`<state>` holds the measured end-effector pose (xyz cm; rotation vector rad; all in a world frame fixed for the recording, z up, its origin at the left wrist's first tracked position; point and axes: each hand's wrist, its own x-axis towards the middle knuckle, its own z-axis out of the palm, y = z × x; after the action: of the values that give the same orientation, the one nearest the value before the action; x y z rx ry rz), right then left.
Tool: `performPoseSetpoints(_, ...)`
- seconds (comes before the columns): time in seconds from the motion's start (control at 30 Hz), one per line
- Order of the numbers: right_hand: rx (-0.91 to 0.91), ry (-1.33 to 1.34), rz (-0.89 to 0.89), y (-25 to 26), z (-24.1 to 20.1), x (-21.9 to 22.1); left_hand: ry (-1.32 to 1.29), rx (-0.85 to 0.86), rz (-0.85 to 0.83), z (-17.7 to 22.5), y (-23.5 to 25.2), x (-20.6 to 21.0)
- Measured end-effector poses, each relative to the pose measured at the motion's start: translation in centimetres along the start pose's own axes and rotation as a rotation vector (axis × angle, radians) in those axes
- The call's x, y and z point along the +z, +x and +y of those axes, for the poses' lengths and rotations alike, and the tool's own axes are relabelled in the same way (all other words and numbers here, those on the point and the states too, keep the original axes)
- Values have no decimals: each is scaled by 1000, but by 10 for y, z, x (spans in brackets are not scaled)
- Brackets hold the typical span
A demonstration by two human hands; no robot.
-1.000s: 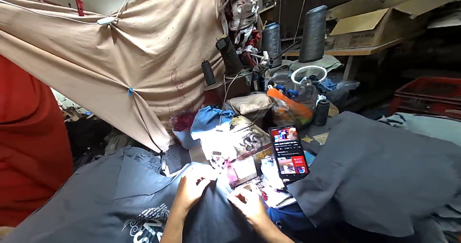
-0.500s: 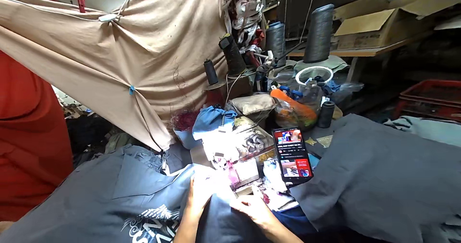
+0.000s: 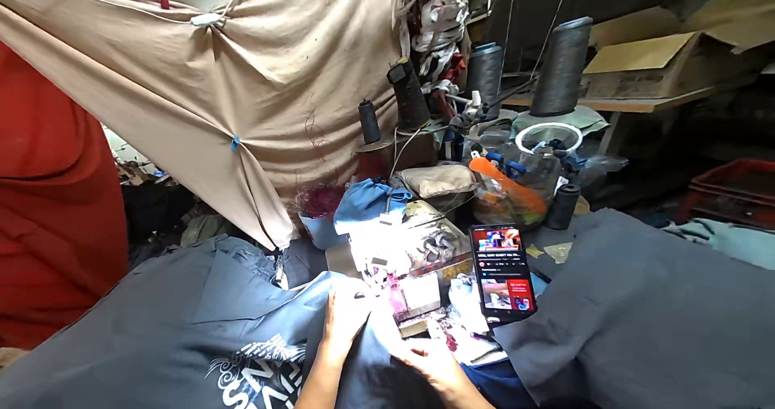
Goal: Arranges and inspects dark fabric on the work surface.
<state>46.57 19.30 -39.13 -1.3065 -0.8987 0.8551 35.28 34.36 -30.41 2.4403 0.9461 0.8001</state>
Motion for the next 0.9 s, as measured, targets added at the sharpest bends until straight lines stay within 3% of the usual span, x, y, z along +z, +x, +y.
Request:
performPoseSetpoints(0.2, -3, 1, 0, 8, -5, 0, 42, -39, 5, 0, 7, 2)
performPoseSetpoints(0.3, -1, -39, 29, 6, -11, 3, 61, -84, -71, -1, 12, -2)
performPoseSetpoints(0.47, 6, -188, 106, 32, -23, 11, 82, -131, -94, -19, 44, -8)
performPoseSetpoints(0.63, -31, -18, 253, 49, -31, 26, 11, -131, 36, -39, 68, 0)
performPoseSetpoints(0.8, -30, -38, 255, 50, -33, 26, 459, -235, -95, -25, 78, -4)
performPoseSetpoints(0.83, -16, -96, 244, 46, -34, 22, 452, -181, -27, -20, 67, -8)
performPoseSetpoints(0.9, -54, -296, 194, 36, -26, 9, 297, 6, 290, -16, 23, -14)
